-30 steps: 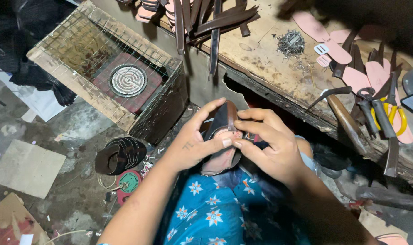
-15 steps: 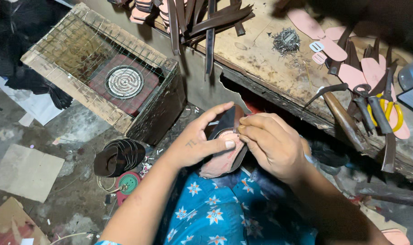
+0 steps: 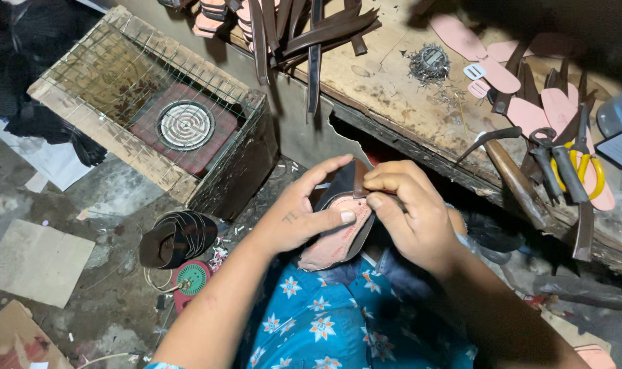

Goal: The person sits on the floor and works a black shoe upper over its last, using pincers to pull and grip the upper material and a hammer to tap and set it in place. They turn the shoe over, press the insole, and repeatedly reposition the shoe while shaping the upper around the sole edge.

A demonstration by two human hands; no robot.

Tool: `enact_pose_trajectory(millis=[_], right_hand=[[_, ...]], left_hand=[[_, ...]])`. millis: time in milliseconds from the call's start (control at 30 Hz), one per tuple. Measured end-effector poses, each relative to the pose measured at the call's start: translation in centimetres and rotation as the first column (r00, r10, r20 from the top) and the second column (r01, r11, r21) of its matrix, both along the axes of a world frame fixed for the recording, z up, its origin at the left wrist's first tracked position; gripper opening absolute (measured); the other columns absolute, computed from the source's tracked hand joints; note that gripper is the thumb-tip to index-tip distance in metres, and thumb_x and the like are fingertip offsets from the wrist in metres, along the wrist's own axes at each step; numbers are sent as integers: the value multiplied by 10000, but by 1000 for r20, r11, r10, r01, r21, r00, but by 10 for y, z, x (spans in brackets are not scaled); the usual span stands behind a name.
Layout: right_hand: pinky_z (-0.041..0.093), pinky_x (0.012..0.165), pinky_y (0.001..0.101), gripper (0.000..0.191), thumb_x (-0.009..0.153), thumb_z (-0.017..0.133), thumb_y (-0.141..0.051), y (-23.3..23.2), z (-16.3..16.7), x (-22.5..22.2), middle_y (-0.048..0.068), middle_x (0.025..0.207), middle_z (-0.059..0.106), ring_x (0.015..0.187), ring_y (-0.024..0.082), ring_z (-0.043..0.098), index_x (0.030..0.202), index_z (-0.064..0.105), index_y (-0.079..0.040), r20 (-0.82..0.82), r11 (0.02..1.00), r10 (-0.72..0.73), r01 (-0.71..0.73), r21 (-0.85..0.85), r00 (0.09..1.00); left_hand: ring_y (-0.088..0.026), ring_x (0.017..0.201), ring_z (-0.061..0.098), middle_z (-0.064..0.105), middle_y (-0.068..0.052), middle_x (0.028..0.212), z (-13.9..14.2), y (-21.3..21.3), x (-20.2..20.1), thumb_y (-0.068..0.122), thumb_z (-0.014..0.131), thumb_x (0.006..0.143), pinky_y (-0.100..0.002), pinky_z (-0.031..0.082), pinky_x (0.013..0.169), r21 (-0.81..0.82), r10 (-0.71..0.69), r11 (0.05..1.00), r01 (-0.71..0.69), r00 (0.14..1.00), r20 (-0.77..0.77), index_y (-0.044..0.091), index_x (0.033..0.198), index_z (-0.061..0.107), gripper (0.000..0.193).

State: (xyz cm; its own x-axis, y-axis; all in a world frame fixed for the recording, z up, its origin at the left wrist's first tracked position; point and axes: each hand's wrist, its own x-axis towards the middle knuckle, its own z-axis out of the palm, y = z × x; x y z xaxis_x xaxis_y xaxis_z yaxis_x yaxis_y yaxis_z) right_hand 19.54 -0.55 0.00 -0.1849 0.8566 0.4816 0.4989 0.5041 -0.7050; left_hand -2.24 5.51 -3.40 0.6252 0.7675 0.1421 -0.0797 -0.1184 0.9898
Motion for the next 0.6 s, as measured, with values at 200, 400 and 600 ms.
enact_pose_trajectory(millis=[200, 400, 600], right_hand=[[539, 895, 332, 193, 914, 719, -46, -4, 25, 4, 157, 1145, 669, 1035, 262, 671, 1102, 706, -5, 114, 998, 55, -55, -3, 992], [562, 853, 358, 122, 936, 732, -50, -12, 15, -5, 141, 1058, 689, 951, 301, 694, 1017, 657, 2, 237, 963, -115, 50, 266, 965], [555, 885, 335, 82, 983, 657, 6, -19, -2, -17, 147, 1101, 679, 978, 268, 691, 1063, 640, 2, -12, 971, -178, 178, 161, 984]], left_hand=[[-250, 1367, 551, 577, -160, 1443, 12, -5, -1, 289, 807, 832, -367, 413, 1167, 145, 23, 989, -9, 995, -93, 70, 1552, 448, 834], [-322, 1253, 609, 607, -174, 1302, 26, -11, 0, 328, 829, 731, -387, 459, 1104, 319, 86, 948, -6, 967, -240, 64, 1542, 440, 937], [-333, 1286, 599, 593, -179, 1337, 24, -11, 0, 327, 845, 747, -402, 448, 1125, 346, 112, 937, -43, 977, -181, 35, 1532, 434, 933]])
